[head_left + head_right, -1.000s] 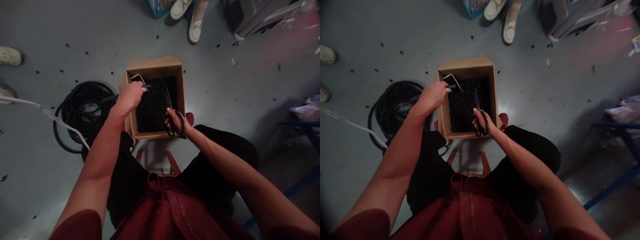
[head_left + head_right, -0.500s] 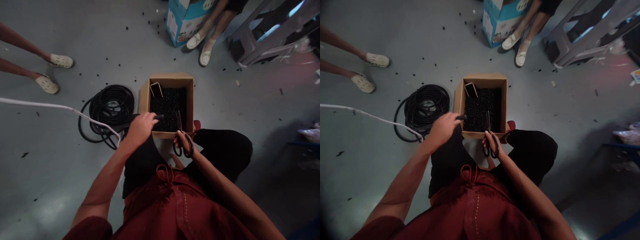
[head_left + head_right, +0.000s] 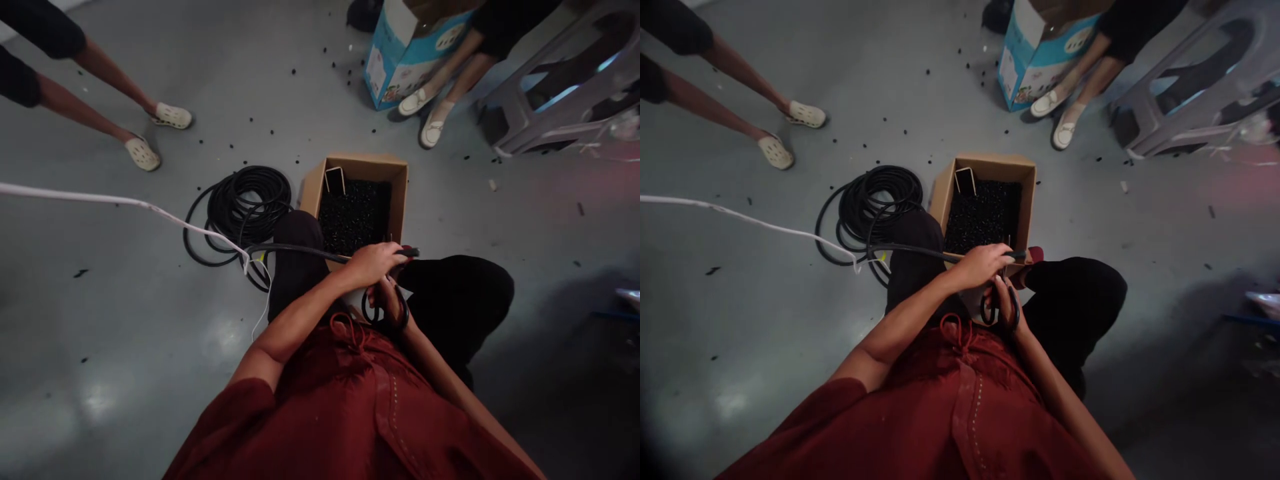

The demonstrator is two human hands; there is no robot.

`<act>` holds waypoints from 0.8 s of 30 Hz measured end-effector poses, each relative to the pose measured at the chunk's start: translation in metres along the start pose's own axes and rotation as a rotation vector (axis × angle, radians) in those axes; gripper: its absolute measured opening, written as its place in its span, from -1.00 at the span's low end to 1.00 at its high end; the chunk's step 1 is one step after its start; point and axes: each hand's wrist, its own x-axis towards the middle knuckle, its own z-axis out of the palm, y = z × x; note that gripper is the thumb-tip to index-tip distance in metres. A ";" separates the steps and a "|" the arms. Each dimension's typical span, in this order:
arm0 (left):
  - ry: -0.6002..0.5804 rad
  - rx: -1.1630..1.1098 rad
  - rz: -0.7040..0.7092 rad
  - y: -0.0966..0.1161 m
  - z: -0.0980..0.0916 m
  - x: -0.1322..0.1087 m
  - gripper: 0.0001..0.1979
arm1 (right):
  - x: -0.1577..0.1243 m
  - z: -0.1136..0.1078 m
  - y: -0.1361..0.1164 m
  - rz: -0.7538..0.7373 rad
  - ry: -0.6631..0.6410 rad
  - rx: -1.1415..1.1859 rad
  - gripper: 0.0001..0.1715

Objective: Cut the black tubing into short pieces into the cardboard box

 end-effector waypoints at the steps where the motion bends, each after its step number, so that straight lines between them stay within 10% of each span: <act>1: 0.034 -0.051 -0.043 -0.011 0.003 0.001 -0.71 | -0.007 -0.006 0.004 0.027 0.011 0.050 -0.40; 10: 0.177 -0.621 -0.320 -0.072 0.029 0.003 -0.68 | -0.016 -0.023 0.021 0.023 0.014 -0.062 -0.42; 24: 0.000 -0.562 -0.302 -0.056 0.003 0.023 -0.75 | 0.006 -0.029 0.012 -0.102 -0.007 -0.145 -0.28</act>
